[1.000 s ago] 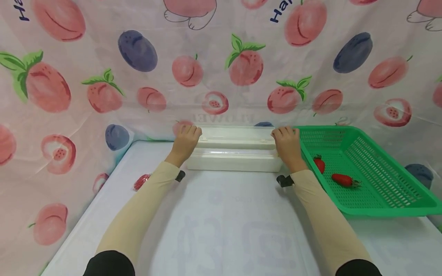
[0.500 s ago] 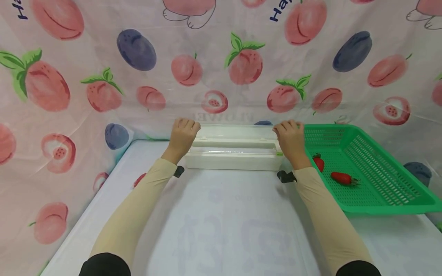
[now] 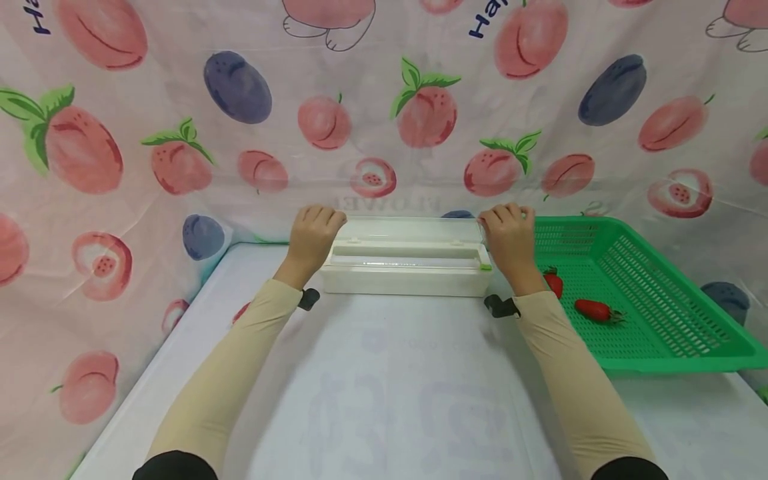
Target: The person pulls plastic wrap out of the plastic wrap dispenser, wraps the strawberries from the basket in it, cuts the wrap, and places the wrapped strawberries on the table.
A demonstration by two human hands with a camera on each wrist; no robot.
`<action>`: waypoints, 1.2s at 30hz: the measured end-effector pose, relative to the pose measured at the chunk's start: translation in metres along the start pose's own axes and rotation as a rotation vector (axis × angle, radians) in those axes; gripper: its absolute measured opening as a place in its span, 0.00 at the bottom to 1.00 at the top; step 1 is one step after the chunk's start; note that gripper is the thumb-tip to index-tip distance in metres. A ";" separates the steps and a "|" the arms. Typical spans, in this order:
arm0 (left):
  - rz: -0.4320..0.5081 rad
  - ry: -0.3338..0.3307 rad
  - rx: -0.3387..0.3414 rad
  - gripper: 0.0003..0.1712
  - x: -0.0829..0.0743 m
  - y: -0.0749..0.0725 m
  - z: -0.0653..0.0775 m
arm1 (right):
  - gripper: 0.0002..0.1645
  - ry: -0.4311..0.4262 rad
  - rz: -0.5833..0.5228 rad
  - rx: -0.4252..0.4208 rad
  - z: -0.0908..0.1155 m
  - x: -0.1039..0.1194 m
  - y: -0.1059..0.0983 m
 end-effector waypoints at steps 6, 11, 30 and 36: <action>-0.006 0.011 -0.024 0.05 0.001 -0.009 -0.004 | 0.06 -0.003 0.001 -0.004 -0.003 0.001 -0.005; -0.024 0.015 -0.048 0.05 0.003 -0.013 -0.006 | 0.06 -0.016 0.003 -0.021 -0.005 0.002 -0.011; -0.019 -0.019 -0.138 0.08 0.005 -0.031 -0.017 | 0.10 0.004 -0.070 -0.091 -0.016 0.003 -0.029; -0.017 -0.022 -0.153 0.05 0.004 -0.035 -0.020 | 0.11 0.002 -0.073 -0.106 -0.018 0.004 -0.032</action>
Point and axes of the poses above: each hand's wrist, its own z-axis away from the middle knuckle, its own y-axis out of the palm, x = y × z, the point moved 5 cm from there along -z, towards the middle knuckle, and after that the axes turned 3 degrees about -z, right-handed, at the moved point
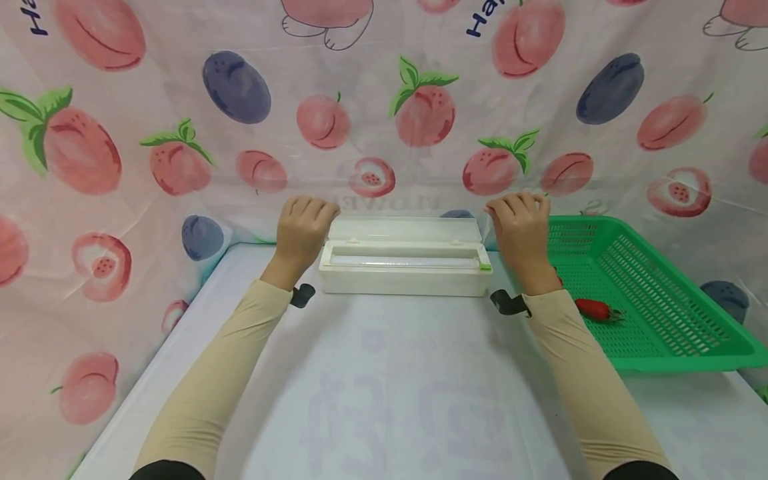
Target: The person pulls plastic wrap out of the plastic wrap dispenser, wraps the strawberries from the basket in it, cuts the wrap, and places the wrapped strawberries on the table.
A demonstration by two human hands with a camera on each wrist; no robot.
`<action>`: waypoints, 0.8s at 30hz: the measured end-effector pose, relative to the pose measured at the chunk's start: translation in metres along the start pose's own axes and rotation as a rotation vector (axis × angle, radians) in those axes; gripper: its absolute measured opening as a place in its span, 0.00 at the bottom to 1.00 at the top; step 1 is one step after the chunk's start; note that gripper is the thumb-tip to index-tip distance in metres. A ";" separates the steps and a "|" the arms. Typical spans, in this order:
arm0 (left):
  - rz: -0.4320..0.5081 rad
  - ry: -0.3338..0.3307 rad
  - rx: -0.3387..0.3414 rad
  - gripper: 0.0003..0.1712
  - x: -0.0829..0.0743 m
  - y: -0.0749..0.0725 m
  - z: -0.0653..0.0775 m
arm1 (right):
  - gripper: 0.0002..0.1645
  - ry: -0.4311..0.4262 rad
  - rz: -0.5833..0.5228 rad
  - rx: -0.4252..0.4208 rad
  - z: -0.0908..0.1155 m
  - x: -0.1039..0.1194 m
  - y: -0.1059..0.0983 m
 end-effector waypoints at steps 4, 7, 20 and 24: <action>0.001 0.000 -0.001 0.05 0.000 -0.003 -0.001 | 0.12 -0.005 -0.010 -0.016 -0.001 0.000 -0.002; 0.007 -0.003 -0.007 0.07 0.000 -0.006 -0.002 | 0.11 -0.009 -0.015 -0.024 -0.001 0.001 -0.004; 0.034 0.019 -0.036 0.06 -0.001 -0.021 -0.001 | 0.12 -0.053 -0.010 -0.048 -0.005 0.008 -0.019; 0.062 0.028 -0.045 0.04 -0.002 -0.028 -0.001 | 0.14 -0.080 -0.020 -0.074 -0.005 0.012 -0.025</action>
Point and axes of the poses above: each hand's wrist, its own z-axis away from the middle knuckle, its own y-axis out of the palm, x = y × z, the point moved 5 cm from there along -z, towards the middle knuckle, and after that the axes turned 3 degrees about -z, right-handed, at the moved point
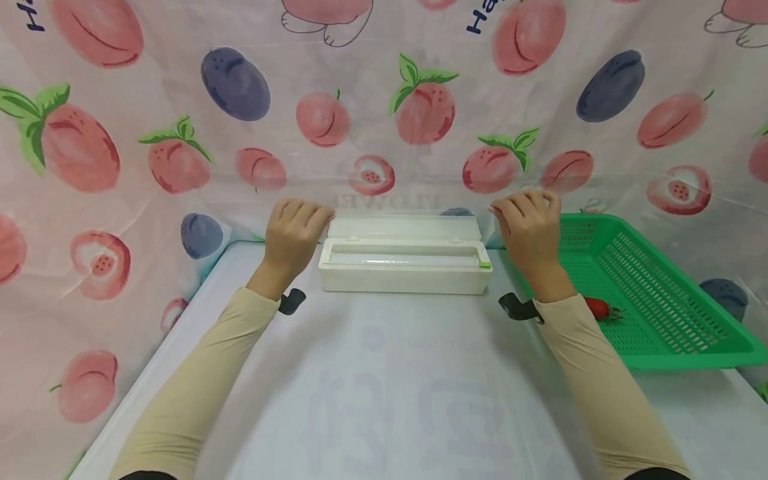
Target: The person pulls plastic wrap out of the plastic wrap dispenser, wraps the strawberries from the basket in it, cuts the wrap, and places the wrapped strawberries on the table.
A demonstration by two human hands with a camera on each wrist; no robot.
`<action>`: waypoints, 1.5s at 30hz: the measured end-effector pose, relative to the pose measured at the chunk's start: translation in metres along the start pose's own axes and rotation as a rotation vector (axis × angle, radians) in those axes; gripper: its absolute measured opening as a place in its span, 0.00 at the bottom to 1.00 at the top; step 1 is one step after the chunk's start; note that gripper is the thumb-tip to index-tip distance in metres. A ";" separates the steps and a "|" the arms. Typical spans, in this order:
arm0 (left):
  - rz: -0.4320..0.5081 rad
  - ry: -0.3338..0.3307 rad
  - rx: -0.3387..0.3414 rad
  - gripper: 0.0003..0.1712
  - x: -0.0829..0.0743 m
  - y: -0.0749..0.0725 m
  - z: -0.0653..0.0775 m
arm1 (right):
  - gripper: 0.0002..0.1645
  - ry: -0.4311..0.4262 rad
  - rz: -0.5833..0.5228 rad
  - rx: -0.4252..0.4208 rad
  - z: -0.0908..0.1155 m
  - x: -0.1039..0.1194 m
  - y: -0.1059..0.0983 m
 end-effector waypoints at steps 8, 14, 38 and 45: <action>0.279 0.276 -0.076 0.06 -0.015 -0.028 0.028 | 0.18 -0.154 -0.121 -0.078 0.017 0.021 -0.026; 0.428 0.626 0.070 0.18 -0.040 -0.049 0.066 | 0.17 -0.353 -0.216 0.078 0.043 0.038 -0.047; 0.564 0.836 0.752 0.12 -0.085 -0.029 0.146 | 0.09 -0.847 -0.157 0.775 0.155 0.079 -0.011; 0.632 0.686 0.921 0.10 -0.085 -0.020 0.146 | 0.08 -0.699 -0.157 1.078 0.158 0.083 0.005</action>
Point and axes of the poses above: each hand's wrist, its own z-axis away from the middle knuckle, its own y-axis out of the palm, x = y × z, the point moved 5 cm from there along -z, towards the middle knuckle, and after that the axes turned 3 degrees about -z, right-handed, at the moved point
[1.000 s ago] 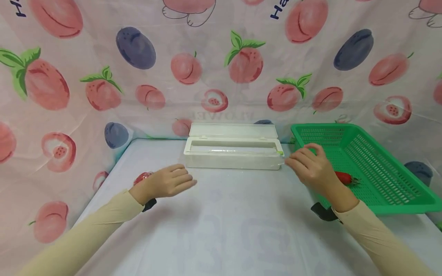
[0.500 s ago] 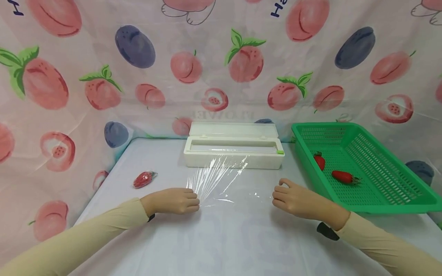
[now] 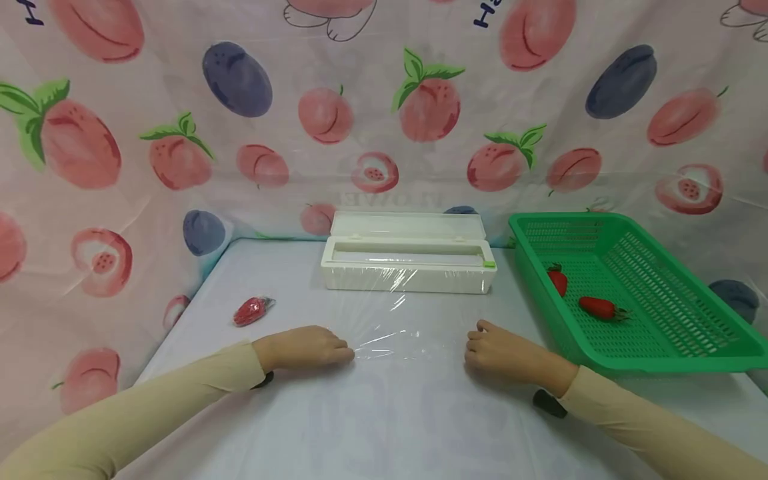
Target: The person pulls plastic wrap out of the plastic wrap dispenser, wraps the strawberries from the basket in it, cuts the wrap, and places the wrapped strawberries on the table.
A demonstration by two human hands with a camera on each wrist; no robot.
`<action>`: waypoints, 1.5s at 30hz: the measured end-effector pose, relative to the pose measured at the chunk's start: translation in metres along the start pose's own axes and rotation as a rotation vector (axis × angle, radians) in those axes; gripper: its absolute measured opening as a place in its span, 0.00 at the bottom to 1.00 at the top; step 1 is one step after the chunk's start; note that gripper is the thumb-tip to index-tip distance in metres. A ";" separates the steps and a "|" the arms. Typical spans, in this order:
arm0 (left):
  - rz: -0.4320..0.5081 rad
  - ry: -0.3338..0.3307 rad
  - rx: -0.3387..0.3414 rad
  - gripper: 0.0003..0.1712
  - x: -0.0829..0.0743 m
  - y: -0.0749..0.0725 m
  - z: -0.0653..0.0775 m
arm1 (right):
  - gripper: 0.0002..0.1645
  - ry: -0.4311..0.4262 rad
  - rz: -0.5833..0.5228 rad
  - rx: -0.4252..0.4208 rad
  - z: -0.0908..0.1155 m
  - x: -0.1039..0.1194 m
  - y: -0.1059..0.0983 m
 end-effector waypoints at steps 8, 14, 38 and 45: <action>0.028 -0.109 -0.008 0.08 0.015 -0.013 -0.022 | 0.11 0.134 -0.174 -0.016 -0.014 -0.016 -0.006; -0.011 -0.172 -0.007 0.07 0.024 -0.007 -0.036 | 0.12 0.192 -0.237 -0.052 -0.020 -0.024 -0.004; -0.023 -0.769 -0.157 0.24 0.143 -0.044 0.005 | 0.27 0.585 -0.691 -0.189 0.044 -0.133 -0.103; 0.047 -0.831 -0.061 0.29 0.150 -0.014 0.011 | 0.27 0.713 -0.979 -0.089 0.092 -0.184 -0.068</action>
Point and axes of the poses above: each hand's wrist, its own z-axis away from the middle knuckle, its own y-axis out of the palm, x = y × z, the point moved 5 cm from there along -z, towards the middle knuckle, and after that the axes turned 3 degrees about -z, right-handed, at the moved point
